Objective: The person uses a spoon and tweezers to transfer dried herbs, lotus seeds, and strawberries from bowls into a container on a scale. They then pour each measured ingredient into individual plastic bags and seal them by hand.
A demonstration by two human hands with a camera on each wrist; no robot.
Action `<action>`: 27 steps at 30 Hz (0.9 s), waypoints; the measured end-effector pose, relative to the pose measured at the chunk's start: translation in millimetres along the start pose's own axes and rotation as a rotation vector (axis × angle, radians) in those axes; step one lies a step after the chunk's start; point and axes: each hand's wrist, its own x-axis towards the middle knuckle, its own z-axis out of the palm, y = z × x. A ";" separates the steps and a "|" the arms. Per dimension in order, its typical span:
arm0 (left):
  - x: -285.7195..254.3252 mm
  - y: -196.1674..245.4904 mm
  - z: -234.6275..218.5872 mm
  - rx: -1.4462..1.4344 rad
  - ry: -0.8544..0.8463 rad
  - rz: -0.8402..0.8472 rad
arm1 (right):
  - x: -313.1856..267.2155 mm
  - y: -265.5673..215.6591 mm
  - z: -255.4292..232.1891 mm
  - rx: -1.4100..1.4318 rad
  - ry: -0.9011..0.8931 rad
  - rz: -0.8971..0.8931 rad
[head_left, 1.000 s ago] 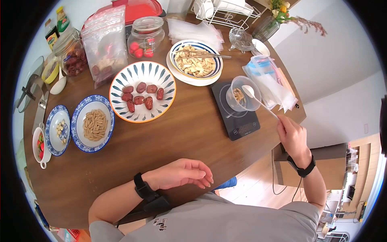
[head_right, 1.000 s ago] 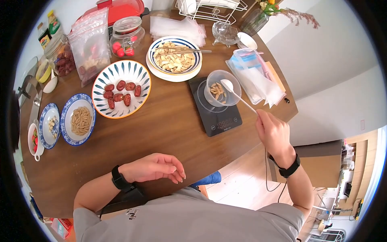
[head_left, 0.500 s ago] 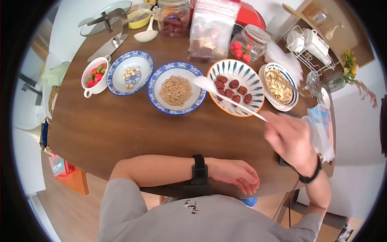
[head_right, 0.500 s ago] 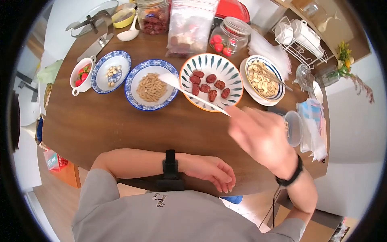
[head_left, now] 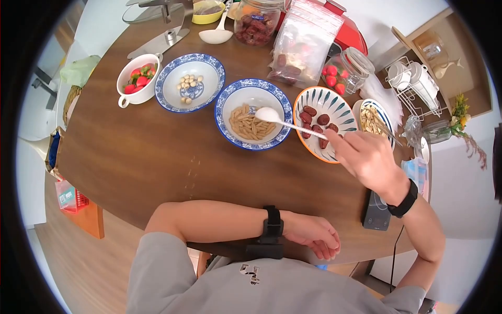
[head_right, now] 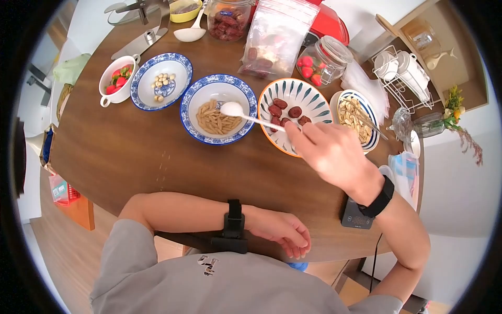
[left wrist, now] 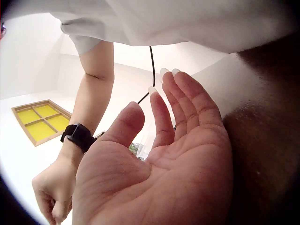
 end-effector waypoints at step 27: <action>5.0 -2.4 -1.3 0.024 0.001 0.015 | 4.6 -34.4 27.0 1.493 -0.306 0.878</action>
